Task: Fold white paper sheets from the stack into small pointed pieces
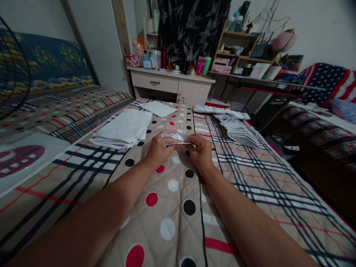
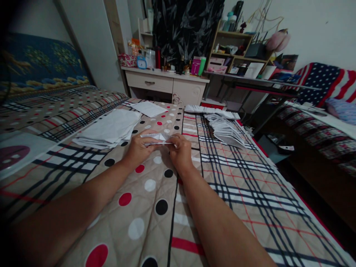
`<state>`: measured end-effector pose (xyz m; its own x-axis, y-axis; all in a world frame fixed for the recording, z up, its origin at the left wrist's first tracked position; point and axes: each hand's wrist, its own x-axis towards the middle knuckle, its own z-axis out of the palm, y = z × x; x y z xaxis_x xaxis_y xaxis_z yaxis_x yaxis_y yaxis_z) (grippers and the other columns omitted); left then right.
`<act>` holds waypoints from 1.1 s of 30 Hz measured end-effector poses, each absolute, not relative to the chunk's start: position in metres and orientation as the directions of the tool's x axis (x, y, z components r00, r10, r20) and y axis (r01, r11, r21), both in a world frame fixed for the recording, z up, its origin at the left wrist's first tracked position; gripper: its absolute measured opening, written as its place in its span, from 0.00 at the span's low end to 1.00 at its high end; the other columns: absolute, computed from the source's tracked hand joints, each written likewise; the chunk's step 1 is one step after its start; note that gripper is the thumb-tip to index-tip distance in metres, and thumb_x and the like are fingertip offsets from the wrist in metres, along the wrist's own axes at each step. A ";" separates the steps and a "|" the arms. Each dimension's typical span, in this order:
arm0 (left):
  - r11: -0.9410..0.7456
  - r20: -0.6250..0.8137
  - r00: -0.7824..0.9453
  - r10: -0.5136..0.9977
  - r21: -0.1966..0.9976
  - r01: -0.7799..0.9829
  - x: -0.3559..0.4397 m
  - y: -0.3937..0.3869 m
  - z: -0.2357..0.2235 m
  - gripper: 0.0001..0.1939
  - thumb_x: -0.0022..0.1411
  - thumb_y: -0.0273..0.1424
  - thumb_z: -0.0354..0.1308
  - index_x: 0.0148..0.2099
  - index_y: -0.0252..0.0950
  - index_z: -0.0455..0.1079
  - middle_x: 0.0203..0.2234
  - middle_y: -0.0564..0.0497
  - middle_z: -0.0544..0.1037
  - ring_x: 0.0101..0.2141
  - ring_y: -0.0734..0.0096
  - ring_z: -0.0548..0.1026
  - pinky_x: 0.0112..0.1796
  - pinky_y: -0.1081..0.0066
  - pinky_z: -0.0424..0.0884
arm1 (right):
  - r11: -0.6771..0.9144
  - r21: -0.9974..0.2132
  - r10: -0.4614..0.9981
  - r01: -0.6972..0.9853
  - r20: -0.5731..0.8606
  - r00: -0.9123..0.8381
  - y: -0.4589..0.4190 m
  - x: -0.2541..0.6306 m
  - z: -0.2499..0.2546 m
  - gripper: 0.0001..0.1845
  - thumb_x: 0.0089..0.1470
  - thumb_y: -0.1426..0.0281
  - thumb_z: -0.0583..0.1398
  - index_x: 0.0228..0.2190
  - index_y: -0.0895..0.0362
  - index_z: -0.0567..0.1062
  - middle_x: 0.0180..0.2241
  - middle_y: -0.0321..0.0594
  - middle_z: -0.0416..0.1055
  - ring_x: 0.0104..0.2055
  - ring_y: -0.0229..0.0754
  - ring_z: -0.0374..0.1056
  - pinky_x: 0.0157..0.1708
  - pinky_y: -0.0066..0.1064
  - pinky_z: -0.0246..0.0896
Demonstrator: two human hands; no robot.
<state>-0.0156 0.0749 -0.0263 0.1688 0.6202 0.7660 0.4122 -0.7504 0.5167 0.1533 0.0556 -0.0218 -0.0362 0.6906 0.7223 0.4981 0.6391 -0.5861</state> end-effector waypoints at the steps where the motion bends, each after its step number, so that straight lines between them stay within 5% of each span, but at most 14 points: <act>1: -0.747 0.766 0.158 0.623 0.524 0.408 -0.016 0.074 -0.025 0.05 0.50 0.23 0.68 0.31 0.37 0.80 0.37 0.46 0.80 0.38 0.66 0.78 0.39 0.68 0.75 | 0.638 -0.594 0.697 0.490 0.716 -0.038 0.055 0.153 -0.021 0.08 0.46 0.79 0.61 0.25 0.56 0.77 0.28 0.38 0.71 0.31 0.41 0.69 0.30 0.31 0.63; 5: -0.748 0.769 0.124 0.627 0.550 0.372 -0.014 0.071 -0.020 0.04 0.52 0.23 0.67 0.29 0.36 0.79 0.36 0.46 0.81 0.37 0.66 0.79 0.39 0.68 0.75 | 0.604 -0.674 0.750 0.426 0.661 -0.020 0.053 0.150 -0.020 0.03 0.47 0.75 0.63 0.26 0.56 0.78 0.33 0.41 0.73 0.33 0.41 0.69 0.30 0.31 0.63; 10: -0.720 0.741 0.069 0.667 0.620 0.312 -0.010 0.068 -0.019 0.03 0.50 0.26 0.68 0.27 0.36 0.77 0.28 0.49 0.80 0.30 0.70 0.78 0.32 0.72 0.73 | 0.506 -0.790 0.829 0.346 0.556 0.057 0.056 0.149 -0.024 0.02 0.45 0.72 0.64 0.22 0.56 0.77 0.26 0.38 0.72 0.31 0.41 0.68 0.31 0.31 0.62; 18: -0.534 0.565 -0.032 0.824 0.794 0.290 -0.010 0.068 -0.019 0.07 0.46 0.29 0.70 0.29 0.34 0.76 0.23 0.53 0.79 0.21 0.76 0.70 0.24 0.76 0.66 | 0.347 -0.937 0.924 0.031 0.347 0.158 0.055 0.142 -0.022 0.10 0.35 0.69 0.68 0.18 0.56 0.71 0.21 0.33 0.71 0.22 0.37 0.64 0.23 0.28 0.58; 28: -0.473 0.496 -0.064 0.866 0.854 0.218 -0.011 0.071 -0.019 0.11 0.44 0.33 0.71 0.30 0.34 0.76 0.21 0.55 0.76 0.19 0.78 0.67 0.21 0.77 0.63 | 0.375 -0.927 0.902 0.004 0.366 0.228 0.051 0.140 -0.015 0.14 0.34 0.70 0.69 0.22 0.54 0.68 0.20 0.29 0.67 0.21 0.34 0.59 0.21 0.26 0.55; 33: -0.681 0.696 0.033 0.717 0.690 0.247 -0.018 0.074 -0.020 0.05 0.49 0.21 0.64 0.28 0.36 0.77 0.35 0.48 0.80 0.36 0.68 0.78 0.35 0.72 0.74 | 0.534 -0.840 0.819 0.094 0.542 0.187 0.053 0.146 -0.020 0.10 0.40 0.72 0.65 0.20 0.54 0.68 0.32 0.38 0.75 0.35 0.41 0.71 0.36 0.32 0.66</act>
